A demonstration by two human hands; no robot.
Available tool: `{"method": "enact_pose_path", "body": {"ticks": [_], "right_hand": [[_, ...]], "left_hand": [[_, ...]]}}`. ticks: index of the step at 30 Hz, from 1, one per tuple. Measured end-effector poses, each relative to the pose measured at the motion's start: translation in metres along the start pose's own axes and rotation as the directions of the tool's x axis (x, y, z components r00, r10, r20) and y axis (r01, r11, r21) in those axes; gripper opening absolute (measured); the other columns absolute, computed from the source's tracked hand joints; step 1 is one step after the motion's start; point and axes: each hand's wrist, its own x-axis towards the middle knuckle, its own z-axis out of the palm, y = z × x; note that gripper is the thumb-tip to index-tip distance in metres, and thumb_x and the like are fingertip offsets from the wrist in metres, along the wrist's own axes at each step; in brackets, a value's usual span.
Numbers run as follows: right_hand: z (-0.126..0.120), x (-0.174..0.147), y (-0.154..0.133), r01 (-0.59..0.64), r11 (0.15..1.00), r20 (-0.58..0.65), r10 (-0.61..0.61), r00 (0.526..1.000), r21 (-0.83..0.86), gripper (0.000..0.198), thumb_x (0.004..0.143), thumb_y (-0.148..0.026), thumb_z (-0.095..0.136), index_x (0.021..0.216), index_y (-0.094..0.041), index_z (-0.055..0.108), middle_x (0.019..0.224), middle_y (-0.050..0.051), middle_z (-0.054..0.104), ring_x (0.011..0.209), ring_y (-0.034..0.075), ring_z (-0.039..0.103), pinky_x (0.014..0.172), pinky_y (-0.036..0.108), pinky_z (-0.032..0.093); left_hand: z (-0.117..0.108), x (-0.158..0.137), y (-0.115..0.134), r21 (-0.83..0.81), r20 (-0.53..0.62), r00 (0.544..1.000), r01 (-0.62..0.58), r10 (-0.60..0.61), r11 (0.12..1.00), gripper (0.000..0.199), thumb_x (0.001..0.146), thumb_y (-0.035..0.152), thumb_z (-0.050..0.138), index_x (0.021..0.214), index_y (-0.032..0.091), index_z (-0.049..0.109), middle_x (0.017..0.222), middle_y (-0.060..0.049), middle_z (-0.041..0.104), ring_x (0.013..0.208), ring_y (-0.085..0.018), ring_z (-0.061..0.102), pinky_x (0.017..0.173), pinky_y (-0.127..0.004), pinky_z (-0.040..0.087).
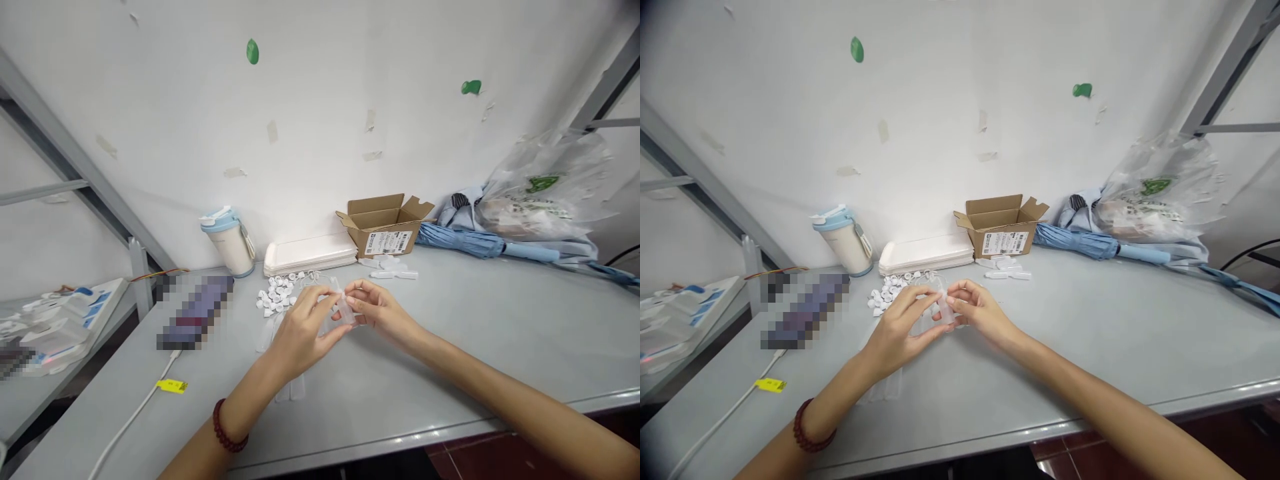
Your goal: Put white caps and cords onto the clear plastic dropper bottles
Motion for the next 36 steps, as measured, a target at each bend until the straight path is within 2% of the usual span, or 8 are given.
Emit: {"method": "enact_pose_path", "body": {"ticks": [8, 13, 19, 21, 24, 28, 32, 36], "right_hand": [[-0.001, 0.0, 0.007, -0.058, 0.995, 0.075, 0.052, 0.996, 0.078, 0.031, 0.073, -0.036, 0.071, 0.086, -0.02, 0.048, 0.085, 0.0, 0.064, 0.079, 0.018, 0.068, 0.06, 0.025, 0.05], [0.003, -0.004, 0.007, -0.073, 0.996, 0.151, 0.066, 0.986, 0.041, 0.032, 0.074, -0.038, 0.071, 0.086, -0.02, 0.047, 0.092, 0.003, 0.066, 0.084, 0.019, 0.068, 0.075, 0.032, 0.05], [0.011, -0.009, 0.005, -0.068, 0.997, 0.327, 0.071, 0.942, -0.021, 0.029, 0.077, -0.037, 0.068, 0.088, -0.019, 0.049, 0.094, 0.004, 0.068, 0.091, 0.018, 0.065, 0.093, 0.04, 0.043], [0.012, -0.01, 0.006, -0.061, 0.996, 0.357, 0.08, 0.931, -0.063, 0.027, 0.077, -0.036, 0.068, 0.088, -0.019, 0.05, 0.089, 0.003, 0.067, 0.087, 0.016, 0.065, 0.089, 0.038, 0.045], [0.014, -0.011, 0.009, -0.047, 0.989, 0.374, 0.097, 0.922, -0.139, 0.027, 0.076, -0.037, 0.067, 0.088, -0.017, 0.053, 0.085, 0.002, 0.064, 0.078, 0.014, 0.062, 0.072, 0.029, 0.05], [0.016, -0.013, 0.012, -0.032, 0.943, 0.333, 0.149, 0.931, -0.331, 0.025, 0.079, -0.037, 0.063, 0.091, -0.016, 0.057, 0.075, 0.001, 0.06, 0.066, 0.013, 0.06, 0.051, 0.021, 0.044], [0.019, -0.017, 0.013, 0.015, 0.867, 0.323, 0.17, 0.931, -0.498, 0.02, 0.082, -0.032, 0.056, 0.091, -0.015, 0.062, 0.068, 0.0, 0.06, 0.052, 0.01, 0.051, 0.05, 0.022, 0.041], [0.021, -0.02, 0.016, 0.16, 0.733, 0.355, 0.117, 0.928, -0.661, 0.02, 0.084, -0.026, 0.051, 0.094, -0.015, 0.064, 0.066, 0.001, 0.063, 0.054, 0.012, 0.051, 0.054, 0.024, 0.041]], "left_hand": [[-0.002, -0.002, 0.007, 0.022, 0.084, 0.996, 0.029, -0.031, 0.999, 0.034, 0.081, 0.024, 0.063, 0.113, 0.019, 0.052, 0.108, -0.011, 0.054, 0.102, -0.024, 0.052, 0.084, -0.04, 0.05], [-0.012, -0.012, 0.017, 0.01, 0.13, 0.99, 0.059, -0.06, 0.998, 0.036, 0.08, 0.02, 0.062, 0.113, 0.022, 0.049, 0.117, -0.011, 0.053, 0.112, -0.028, 0.048, 0.091, -0.046, 0.046], [-0.028, -0.032, 0.029, 0.012, 0.165, 0.974, 0.156, -0.155, 0.988, 0.054, 0.078, 0.022, 0.063, 0.125, 0.022, 0.036, 0.119, -0.012, 0.052, 0.115, -0.027, 0.047, 0.095, -0.045, 0.044], [-0.034, -0.037, 0.031, 0.028, 0.188, 0.966, 0.173, -0.175, 0.985, 0.056, 0.078, 0.024, 0.065, 0.125, 0.022, 0.036, 0.12, -0.012, 0.051, 0.117, -0.027, 0.045, 0.097, -0.044, 0.043], [-0.041, -0.044, 0.033, 0.048, 0.241, 0.948, 0.204, -0.209, 0.978, 0.052, 0.077, 0.028, 0.066, 0.121, 0.021, 0.04, 0.119, -0.011, 0.051, 0.117, -0.026, 0.044, 0.097, -0.042, 0.044], [-0.046, -0.052, 0.033, 0.076, 0.311, 0.919, 0.229, -0.241, 0.971, 0.052, 0.075, 0.03, 0.067, 0.12, 0.019, 0.042, 0.118, -0.012, 0.052, 0.117, -0.027, 0.044, 0.095, -0.042, 0.045], [-0.048, -0.057, 0.033, 0.095, 0.398, 0.882, 0.237, -0.255, 0.967, 0.056, 0.072, 0.029, 0.071, 0.12, 0.02, 0.043, 0.115, -0.011, 0.055, 0.119, -0.028, 0.043, 0.094, -0.043, 0.045], [-0.051, -0.056, 0.034, 0.118, 0.459, 0.852, 0.225, -0.254, 0.967, 0.056, 0.071, 0.027, 0.07, 0.12, 0.018, 0.045, 0.115, -0.011, 0.055, 0.118, -0.028, 0.044, 0.093, -0.042, 0.046]]}}
